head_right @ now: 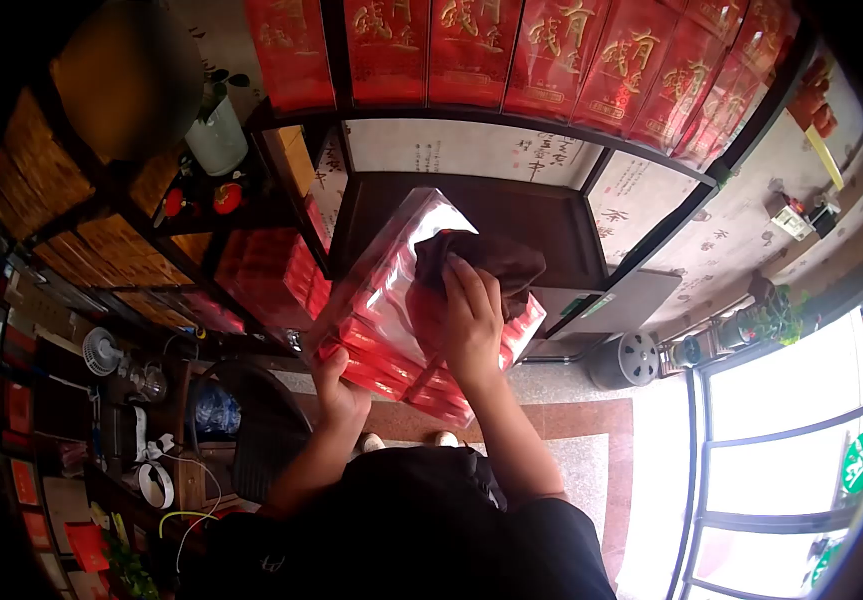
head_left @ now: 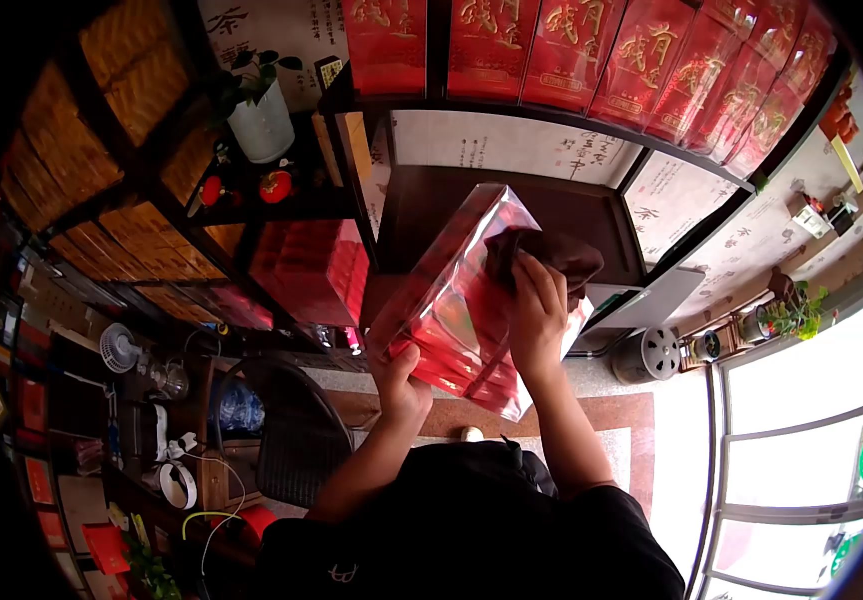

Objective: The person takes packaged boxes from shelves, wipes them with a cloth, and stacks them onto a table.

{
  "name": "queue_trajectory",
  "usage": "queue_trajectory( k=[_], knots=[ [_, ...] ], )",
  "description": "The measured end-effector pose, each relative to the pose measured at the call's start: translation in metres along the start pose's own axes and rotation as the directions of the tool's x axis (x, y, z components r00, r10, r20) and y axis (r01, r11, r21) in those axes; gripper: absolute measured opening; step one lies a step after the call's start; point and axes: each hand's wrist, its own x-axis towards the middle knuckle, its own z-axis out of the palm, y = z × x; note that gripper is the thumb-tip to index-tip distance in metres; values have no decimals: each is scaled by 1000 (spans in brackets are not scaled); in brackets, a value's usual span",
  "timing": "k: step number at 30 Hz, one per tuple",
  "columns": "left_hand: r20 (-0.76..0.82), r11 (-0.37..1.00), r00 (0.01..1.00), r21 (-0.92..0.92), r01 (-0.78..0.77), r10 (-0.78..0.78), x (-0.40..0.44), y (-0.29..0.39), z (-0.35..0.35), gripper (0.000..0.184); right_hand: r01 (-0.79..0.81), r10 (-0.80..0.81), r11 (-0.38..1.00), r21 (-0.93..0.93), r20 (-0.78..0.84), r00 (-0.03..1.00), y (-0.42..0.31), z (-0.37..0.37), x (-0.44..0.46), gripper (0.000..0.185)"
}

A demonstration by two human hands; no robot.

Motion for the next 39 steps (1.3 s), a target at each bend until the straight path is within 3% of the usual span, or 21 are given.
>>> queue_trajectory(
  k=[2,4,8,10,11,13,15,19,21,23,24,25,27,28,32,35,38,39],
  knots=[
    [-81,990,992,-108,89,-98,3,-19,-10,61,-13,11,1000,27,43,999,3,6,-10,35],
    [-182,979,972,-167,118,-148,4,-32,-13,58,-59,18,982,182,218,976,1,4,-18,33],
    [-209,958,956,-240,156,-208,1,-51,-22,54,-17,-134,930,367,383,914,-19,-9,-19,30],
    [-184,938,947,-278,206,-262,3,-54,-17,55,-30,-99,948,316,385,918,-18,-16,-13,34],
    [-149,930,950,-291,225,-276,4,-55,-15,56,-13,-23,996,87,400,916,-18,-20,-10,46],
    [-100,878,927,-372,302,-362,3,-61,-21,57,-123,177,978,-170,350,920,-4,-2,-20,61],
    [-91,888,935,-355,291,-343,3,-59,-15,57,-115,275,929,-353,448,850,7,20,-27,66],
    [-90,880,928,-364,306,-360,-15,-86,-49,57,-86,259,927,-365,457,851,6,44,-12,61],
    [85,792,901,-447,415,-424,-19,-65,-51,62,-90,260,921,-380,424,868,-6,46,-3,54],
    [47,823,855,-248,511,-517,-13,-53,-55,54,-2,188,888,-460,360,914,-18,46,-3,51],
    [209,802,830,-221,555,-517,-3,-50,-63,46,83,116,896,-437,410,905,-18,49,-13,48],
    [131,760,800,-254,599,-586,-1,-51,-66,32,113,78,925,-362,475,876,-20,54,-26,47],
    [-3,785,793,-143,603,-610,7,-52,-69,27,27,94,970,-241,477,874,-21,39,-23,48],
    [6,774,783,-140,617,-622,7,-52,-69,27,-26,127,974,-224,451,884,-14,27,-18,50],
    [125,787,787,-58,614,-605,8,-40,-50,43,-209,418,771,-601,230,879,64,-1,-27,50],
    [166,759,753,-36,650,-637,-1,-41,-46,57,-264,460,747,-610,187,868,79,7,-26,55],
    [185,613,597,37,789,-780,-8,-52,-57,64,-127,296,913,-387,417,859,24,22,-14,59],
    [185,608,593,40,793,-784,-10,-56,-60,64,-109,241,953,-283,490,838,4,28,-17,59]
  ],
)
